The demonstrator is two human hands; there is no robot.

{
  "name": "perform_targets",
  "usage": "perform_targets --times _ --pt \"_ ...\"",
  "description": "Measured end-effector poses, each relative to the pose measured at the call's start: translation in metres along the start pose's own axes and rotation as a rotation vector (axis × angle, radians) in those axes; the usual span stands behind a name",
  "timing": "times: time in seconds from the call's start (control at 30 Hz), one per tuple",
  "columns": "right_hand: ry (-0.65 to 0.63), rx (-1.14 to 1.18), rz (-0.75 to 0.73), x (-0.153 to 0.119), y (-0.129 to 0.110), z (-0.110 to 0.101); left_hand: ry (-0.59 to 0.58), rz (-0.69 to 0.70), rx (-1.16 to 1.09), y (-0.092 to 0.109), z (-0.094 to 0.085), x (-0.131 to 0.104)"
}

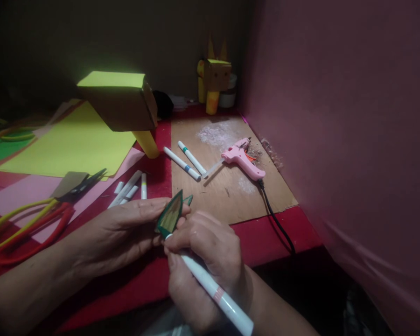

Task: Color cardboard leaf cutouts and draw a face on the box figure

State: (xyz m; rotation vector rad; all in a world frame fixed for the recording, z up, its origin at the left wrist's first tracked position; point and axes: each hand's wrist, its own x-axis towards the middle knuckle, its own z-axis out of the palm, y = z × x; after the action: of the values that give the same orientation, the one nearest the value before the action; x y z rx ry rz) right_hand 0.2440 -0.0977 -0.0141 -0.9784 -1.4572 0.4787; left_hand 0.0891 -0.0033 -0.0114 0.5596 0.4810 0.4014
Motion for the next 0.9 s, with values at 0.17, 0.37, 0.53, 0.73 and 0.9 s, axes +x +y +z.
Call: perform_targets --times 0.17,0.37,0.53,0.73,0.9 --pt "0.013 0.021 0.017 -0.0005 -0.001 -0.0001 -0.019 0.007 0.014 -0.0009 -0.002 0.0009" --pt "-0.003 0.004 -0.009 -0.0013 -0.0009 0.0012 -0.015 0.007 0.003 -0.0013 -0.0018 0.001" --pt "0.012 0.016 -0.005 -0.0011 0.001 0.0027 -0.003 -0.002 0.007 -0.0006 -0.0017 0.0006" --pt "0.001 0.015 -0.016 0.0 0.0013 0.0028 0.037 -0.004 0.013 -0.0014 -0.0029 0.0015" --pt "0.002 0.012 -0.014 -0.0003 0.0001 0.0017 -0.001 0.004 0.008 -0.0021 -0.0028 0.0015"
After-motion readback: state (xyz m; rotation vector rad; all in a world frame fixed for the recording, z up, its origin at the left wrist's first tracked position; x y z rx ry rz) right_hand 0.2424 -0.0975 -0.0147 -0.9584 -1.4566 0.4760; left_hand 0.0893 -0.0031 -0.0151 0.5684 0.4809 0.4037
